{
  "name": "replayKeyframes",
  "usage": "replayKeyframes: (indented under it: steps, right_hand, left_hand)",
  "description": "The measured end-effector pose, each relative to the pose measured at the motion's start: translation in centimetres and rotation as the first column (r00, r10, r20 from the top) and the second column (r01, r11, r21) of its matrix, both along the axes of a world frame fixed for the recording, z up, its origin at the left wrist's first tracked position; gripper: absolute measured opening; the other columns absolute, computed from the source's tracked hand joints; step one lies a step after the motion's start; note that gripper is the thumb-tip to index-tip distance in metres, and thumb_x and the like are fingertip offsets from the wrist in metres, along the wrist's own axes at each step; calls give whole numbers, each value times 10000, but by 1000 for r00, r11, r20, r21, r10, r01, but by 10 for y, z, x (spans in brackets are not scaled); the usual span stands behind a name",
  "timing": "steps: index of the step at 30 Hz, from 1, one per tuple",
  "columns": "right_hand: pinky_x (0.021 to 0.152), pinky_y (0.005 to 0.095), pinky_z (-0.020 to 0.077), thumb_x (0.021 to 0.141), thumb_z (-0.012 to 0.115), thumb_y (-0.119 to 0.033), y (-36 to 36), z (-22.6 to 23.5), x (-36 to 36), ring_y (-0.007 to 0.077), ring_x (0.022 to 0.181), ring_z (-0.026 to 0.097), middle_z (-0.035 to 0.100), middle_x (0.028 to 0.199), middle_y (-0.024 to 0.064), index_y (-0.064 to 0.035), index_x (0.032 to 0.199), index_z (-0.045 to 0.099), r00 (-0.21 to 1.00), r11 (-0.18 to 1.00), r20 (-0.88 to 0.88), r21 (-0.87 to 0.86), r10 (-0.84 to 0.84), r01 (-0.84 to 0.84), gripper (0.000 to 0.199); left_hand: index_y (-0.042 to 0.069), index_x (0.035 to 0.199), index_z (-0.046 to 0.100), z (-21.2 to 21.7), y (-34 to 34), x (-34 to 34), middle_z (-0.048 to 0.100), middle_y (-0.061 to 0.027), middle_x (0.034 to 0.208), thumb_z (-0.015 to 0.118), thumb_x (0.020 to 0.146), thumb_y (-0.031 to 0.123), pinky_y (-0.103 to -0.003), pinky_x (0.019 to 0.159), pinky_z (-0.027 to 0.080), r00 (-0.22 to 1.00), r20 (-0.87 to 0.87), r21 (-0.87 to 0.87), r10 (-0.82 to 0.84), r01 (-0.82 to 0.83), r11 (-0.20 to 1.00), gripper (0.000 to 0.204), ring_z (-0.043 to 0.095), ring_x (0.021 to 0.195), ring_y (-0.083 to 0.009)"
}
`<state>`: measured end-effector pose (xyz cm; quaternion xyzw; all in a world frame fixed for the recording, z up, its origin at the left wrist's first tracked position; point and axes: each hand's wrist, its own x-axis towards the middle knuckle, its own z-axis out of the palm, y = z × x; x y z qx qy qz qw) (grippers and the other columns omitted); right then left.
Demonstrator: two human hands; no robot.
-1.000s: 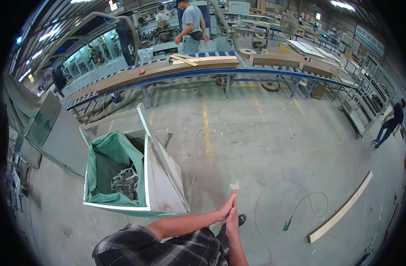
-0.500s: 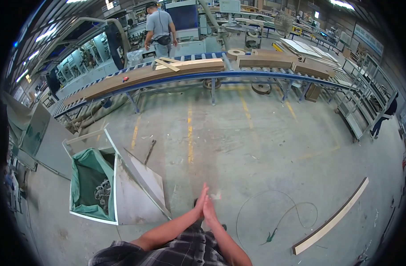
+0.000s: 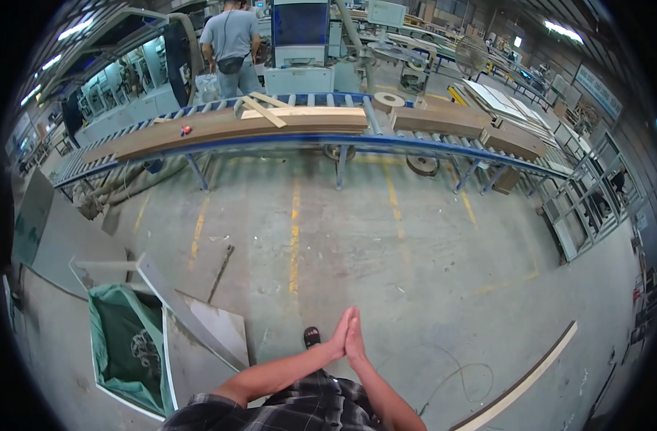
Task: Assisting a coworker in lifting, carrying, and stacking large wooden panels in a manufacturing facility.
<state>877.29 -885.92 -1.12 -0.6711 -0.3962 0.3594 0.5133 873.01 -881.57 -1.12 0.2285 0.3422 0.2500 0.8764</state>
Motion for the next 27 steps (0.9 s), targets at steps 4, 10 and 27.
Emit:
replayKeyframes:
  steps: [4, 10, 27]
  right_hand:
    - [1010, 356, 75, 851, 194, -472, 69, -22, 18, 276, 1248, 96, 131, 1347, 143, -41, 1295, 133, 970, 997, 236, -42, -52, 64, 622]
    - [988, 391, 142, 846, 240, -431, 129, -37, 40, 322, 1221, 171, 202, 1316, 176, -42, 1266, 238, 930, 992, 366, 124, -42, -4, 572]
    - [519, 333, 444, 797, 394, -261, 212, -257, 225, 185, 609, 556, 556, 633, 77, -82, 692, 522, 333, 258, 162, -928, 929, -268, 244]
  left_hand:
    - [85, 1268, 256, 20, 58, -5, 280, -22, 1292, 293, 821, 511, -304, 986, 165, 980, 181, -186, -84, 119, 975, 619, 242, 1184, -171]
    - [108, 1292, 202, 13, 109, -11, 255, -44, 1314, 240, 810, 547, -382, 995, 135, 944, 310, -274, -115, 204, 940, 652, 213, 1213, -206]
    - [59, 1128, 439, -124, 350, -97, 541, -119, 1036, 467, 803, 319, -326, 753, 409, 717, -670, 223, 191, -50, 973, 416, 525, 919, -232]
